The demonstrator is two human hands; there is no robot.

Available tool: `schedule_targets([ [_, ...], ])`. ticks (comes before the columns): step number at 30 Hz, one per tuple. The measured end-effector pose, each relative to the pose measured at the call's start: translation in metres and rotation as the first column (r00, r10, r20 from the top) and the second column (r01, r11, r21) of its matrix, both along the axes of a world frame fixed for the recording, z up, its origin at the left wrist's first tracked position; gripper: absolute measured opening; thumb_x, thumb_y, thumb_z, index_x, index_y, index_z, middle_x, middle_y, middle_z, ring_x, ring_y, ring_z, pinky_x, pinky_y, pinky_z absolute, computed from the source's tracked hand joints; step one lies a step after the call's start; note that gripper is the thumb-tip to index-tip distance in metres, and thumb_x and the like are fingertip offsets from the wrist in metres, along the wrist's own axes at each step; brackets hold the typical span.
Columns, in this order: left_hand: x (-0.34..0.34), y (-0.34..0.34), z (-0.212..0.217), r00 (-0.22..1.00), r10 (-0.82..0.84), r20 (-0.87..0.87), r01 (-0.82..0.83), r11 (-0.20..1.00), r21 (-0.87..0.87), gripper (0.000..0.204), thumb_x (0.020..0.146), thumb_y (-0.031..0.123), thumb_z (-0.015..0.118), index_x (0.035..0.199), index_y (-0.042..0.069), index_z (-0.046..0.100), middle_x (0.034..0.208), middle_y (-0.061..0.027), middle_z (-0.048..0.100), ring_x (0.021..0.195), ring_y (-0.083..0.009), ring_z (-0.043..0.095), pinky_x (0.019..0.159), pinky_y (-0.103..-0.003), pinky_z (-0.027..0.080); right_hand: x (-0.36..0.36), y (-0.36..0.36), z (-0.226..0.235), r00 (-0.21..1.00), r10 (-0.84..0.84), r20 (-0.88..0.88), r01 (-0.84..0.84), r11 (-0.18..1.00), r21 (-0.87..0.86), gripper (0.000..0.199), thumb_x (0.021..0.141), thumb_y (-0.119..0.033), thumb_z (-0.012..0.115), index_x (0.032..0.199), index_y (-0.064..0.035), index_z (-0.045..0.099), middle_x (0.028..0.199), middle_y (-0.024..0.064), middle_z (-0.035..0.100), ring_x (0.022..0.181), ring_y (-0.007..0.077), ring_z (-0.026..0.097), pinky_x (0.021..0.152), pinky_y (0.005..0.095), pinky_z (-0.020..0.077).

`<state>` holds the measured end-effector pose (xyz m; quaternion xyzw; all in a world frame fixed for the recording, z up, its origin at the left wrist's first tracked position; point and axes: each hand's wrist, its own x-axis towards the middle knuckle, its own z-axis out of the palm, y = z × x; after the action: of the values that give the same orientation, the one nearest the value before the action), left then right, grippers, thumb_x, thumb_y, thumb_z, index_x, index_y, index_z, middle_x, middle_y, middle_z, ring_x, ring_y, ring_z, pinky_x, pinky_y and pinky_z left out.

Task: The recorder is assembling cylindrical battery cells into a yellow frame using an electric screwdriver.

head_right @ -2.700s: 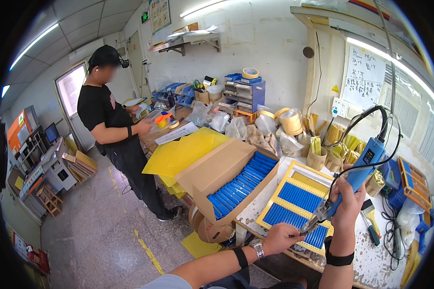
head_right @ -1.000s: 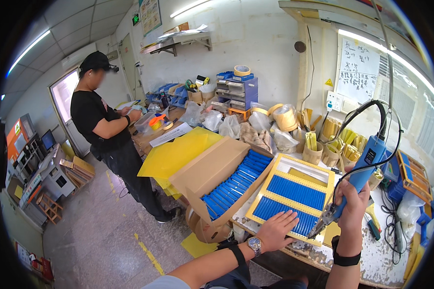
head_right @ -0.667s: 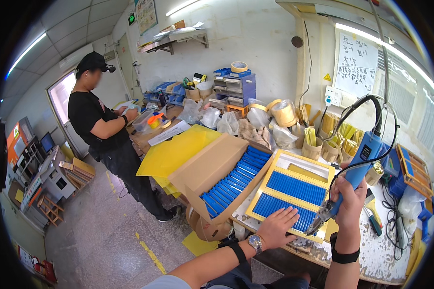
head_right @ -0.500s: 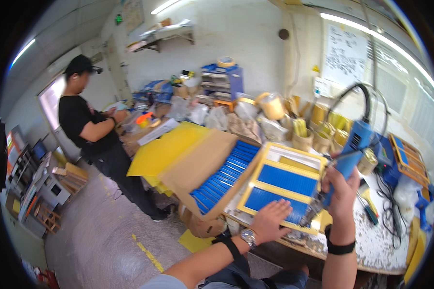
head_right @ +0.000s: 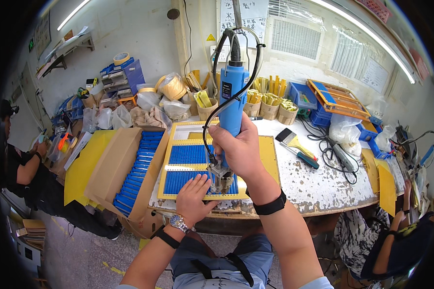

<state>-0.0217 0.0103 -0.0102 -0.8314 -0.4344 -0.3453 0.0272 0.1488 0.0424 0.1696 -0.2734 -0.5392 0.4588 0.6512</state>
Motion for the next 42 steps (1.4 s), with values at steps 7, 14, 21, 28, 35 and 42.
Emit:
schedule_targets([
  [7,-0.011,-0.003,0.001,0.999,0.037,0.025,-0.038,0.998,0.042,0.063,0.071,0.041,0.085,0.118,0.002,0.069,0.128,-0.0182,0.067,0.125,-0.0330,0.061,0.109,-0.046,0.044,-0.015,0.003,-0.006,1.000,-0.008,-0.019,0.008,1.000,-0.006,0.026,0.088,-0.006,0.070,0.110,-0.0016,0.057,0.071,0.0009,0.060,0.054,0.0081,0.055,0.050,0.0247,0.0437],
  [14,0.001,-0.003,-0.007,0.999,0.008,0.039,-0.007,1.000,-0.023,0.071,0.075,0.043,0.081,0.127,-0.002,0.063,0.139,-0.0201,0.060,0.134,-0.0331,0.053,0.116,-0.044,0.037,-0.004,-0.001,-0.013,0.996,-0.087,0.013,0.086,0.995,0.048,0.034,0.089,-0.006,0.064,0.121,0.0018,0.055,0.073,0.0017,0.056,0.053,0.0091,0.051,0.051,0.0247,0.0416],
  [21,-0.004,-0.006,-0.015,0.997,0.010,0.073,-0.009,1.000,-0.008,0.070,0.077,0.043,0.079,0.127,-0.003,0.063,0.139,-0.0207,0.060,0.134,-0.0333,0.053,0.115,-0.044,0.038,-0.011,0.002,-0.021,0.995,-0.103,0.016,0.102,0.992,0.079,0.035,0.091,-0.009,0.063,0.122,0.0024,0.054,0.069,0.0003,0.053,0.051,0.0080,0.047,0.048,0.0233,0.0382],
  [28,-0.007,-0.005,-0.013,0.997,0.023,0.069,-0.021,0.999,-0.034,0.071,0.076,0.043,0.079,0.127,-0.004,0.063,0.139,-0.0228,0.060,0.135,-0.0340,0.053,0.116,-0.045,0.037,-0.018,0.000,-0.022,0.996,-0.090,0.020,0.088,0.992,0.086,0.025,0.091,-0.009,0.061,0.113,0.0000,0.053,0.064,-0.0001,0.051,0.049,0.0075,0.044,0.047,0.0225,0.0366],
  [35,-0.004,-0.002,-0.016,0.996,0.008,0.086,-0.010,1.000,0.016,0.070,0.076,0.044,0.079,0.124,-0.005,0.064,0.135,-0.0226,0.062,0.132,-0.0343,0.054,0.115,-0.045,0.038,-0.014,0.002,-0.024,0.997,-0.069,0.034,0.065,0.994,0.086,0.027,0.090,-0.010,0.061,0.114,0.0005,0.052,0.063,0.0003,0.050,0.047,0.0078,0.043,0.046,0.0230,0.0364],
  [42,-0.007,-0.010,-0.007,1.000,0.024,0.009,-0.024,1.000,-0.008,0.074,0.079,0.049,0.077,0.125,-0.006,0.061,0.135,-0.0244,0.059,0.134,-0.0357,0.051,0.118,-0.048,0.033,-0.008,0.014,0.016,0.994,-0.097,0.053,0.090,0.988,0.127,0.038,0.089,-0.017,0.063,0.121,0.0019,0.054,0.066,-0.0004,0.049,0.050,0.0068,0.044,0.047,0.0222,0.0354],
])
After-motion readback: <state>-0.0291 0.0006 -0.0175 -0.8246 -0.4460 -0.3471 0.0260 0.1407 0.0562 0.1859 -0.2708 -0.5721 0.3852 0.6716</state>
